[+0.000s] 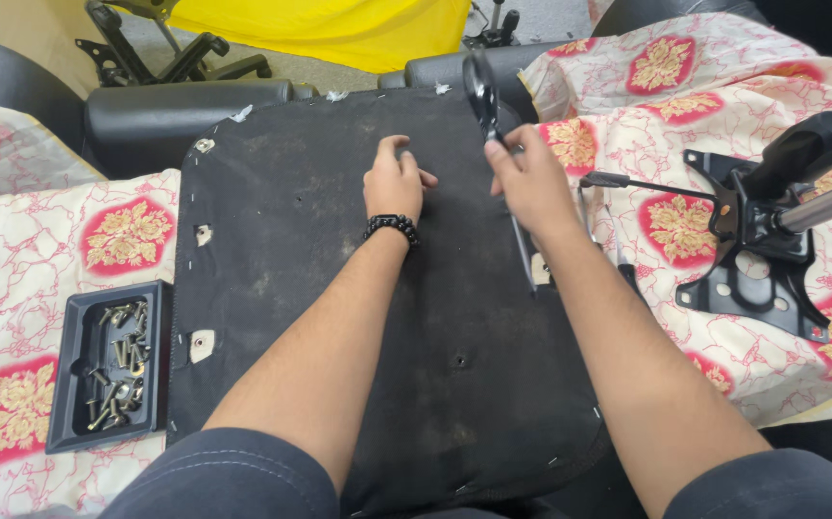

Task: The person uses a screwdriver to tighten screws into the underside of a black chair seat. They then position a black metal chair base with a gas lift onto the seat and begin fastening it with screws.

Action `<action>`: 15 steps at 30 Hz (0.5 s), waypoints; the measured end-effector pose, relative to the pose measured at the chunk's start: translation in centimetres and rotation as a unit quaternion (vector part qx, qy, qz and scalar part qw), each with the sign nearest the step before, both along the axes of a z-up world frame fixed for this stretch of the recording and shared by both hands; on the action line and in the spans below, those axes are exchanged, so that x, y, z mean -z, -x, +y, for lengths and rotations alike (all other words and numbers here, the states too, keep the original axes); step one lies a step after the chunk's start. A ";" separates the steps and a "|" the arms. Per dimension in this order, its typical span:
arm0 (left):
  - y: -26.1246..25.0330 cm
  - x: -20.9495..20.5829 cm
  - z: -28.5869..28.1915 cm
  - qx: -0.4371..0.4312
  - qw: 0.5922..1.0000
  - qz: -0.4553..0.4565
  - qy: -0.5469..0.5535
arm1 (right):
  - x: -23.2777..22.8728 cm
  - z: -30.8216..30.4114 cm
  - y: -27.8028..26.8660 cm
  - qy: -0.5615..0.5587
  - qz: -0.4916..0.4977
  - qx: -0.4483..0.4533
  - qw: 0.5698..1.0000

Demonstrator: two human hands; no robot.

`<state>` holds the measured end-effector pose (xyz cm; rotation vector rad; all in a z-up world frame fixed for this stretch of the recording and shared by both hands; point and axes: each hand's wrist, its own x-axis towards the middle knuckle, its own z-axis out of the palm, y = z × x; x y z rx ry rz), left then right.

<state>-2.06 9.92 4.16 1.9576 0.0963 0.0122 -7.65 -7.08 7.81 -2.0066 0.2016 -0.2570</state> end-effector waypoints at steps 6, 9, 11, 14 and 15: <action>2.3 0.6 0.3 0.042 0.981 -0.116 -0.151 | 3.7 4.4 0.6 0.132 0.093 -0.014 0.987; 2.3 1.7 -0.2 0.046 0.965 -0.150 -0.213 | 4.2 3.1 0.2 0.122 0.122 -0.026 0.985; 2.3 2.2 0.1 0.061 0.973 -0.103 -0.195 | 4.3 1.1 -0.2 0.147 0.072 0.019 0.986; 2.7 2.2 0.9 0.075 0.974 -0.133 -0.170 | 3.7 -3.0 -1.7 0.193 0.020 0.123 0.973; 3.2 2.2 1.4 0.083 0.972 -0.146 -0.163 | 3.9 -3.7 -2.2 0.226 0.049 0.096 0.968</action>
